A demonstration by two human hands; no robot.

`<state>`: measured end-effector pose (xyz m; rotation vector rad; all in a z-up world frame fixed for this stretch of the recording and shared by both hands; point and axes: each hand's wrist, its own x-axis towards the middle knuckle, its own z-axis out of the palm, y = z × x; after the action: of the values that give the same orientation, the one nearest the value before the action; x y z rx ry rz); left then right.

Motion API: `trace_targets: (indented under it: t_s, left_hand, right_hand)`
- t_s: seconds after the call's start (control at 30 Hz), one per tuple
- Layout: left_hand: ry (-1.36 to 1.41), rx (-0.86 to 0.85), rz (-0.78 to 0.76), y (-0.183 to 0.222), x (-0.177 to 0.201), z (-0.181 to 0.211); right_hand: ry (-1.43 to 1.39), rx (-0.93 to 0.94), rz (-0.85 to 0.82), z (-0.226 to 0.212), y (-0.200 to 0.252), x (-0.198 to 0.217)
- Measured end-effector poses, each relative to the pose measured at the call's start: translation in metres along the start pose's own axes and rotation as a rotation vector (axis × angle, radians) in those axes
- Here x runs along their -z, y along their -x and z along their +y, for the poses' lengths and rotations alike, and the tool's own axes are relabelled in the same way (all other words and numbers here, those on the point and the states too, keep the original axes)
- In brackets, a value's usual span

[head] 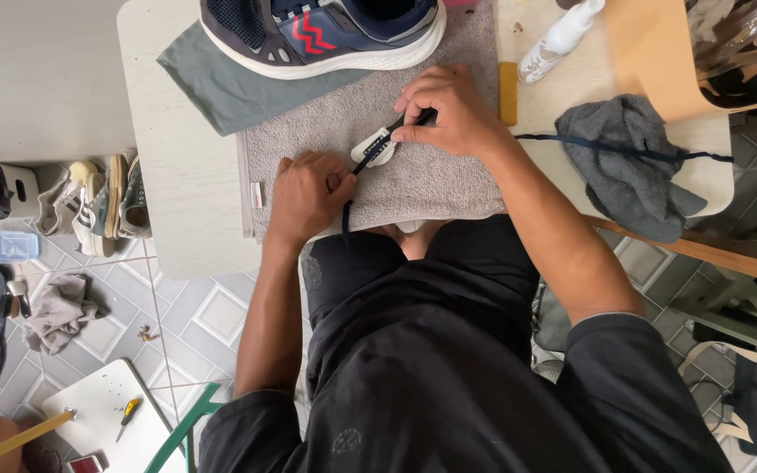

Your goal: Cleaning a pair of dark blue shoe laces by scrubbing them with a small brush and cleaning solution on a towel-covered workbench.

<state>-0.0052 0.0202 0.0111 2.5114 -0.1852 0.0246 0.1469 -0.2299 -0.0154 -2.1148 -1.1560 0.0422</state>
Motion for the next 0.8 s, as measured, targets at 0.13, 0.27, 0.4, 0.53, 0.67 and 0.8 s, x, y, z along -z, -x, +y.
trace_targets:
  t_s: [0.13,0.27,0.4,0.53,0.67,0.8]
  left_hand:
    - [0.002,0.001,-0.005,0.0,0.002,0.001]
    - [0.073,-0.044,0.015,-0.005,-0.001,-0.004]
    - [0.129,-0.149,0.109,-0.004,0.001,-0.002]
    - [0.196,-0.155,0.148,0.0,-0.002,-0.006]
    - [0.183,-0.169,0.155,-0.001,-0.003,-0.008]
    - [0.225,-0.189,0.181,0.0,-0.004,-0.01]
  right_hand:
    - [0.018,-0.007,0.005,-0.001,0.001,0.0]
    - [-0.01,0.069,0.044,-0.003,0.002,0.003]
    - [0.077,0.29,0.365,-0.034,0.005,0.038]
    - [0.158,0.26,0.932,-0.064,0.032,0.072]
    - [0.128,-0.14,1.089,-0.04,0.055,0.072]
    - [0.161,-0.212,0.688,-0.015,0.05,0.079]
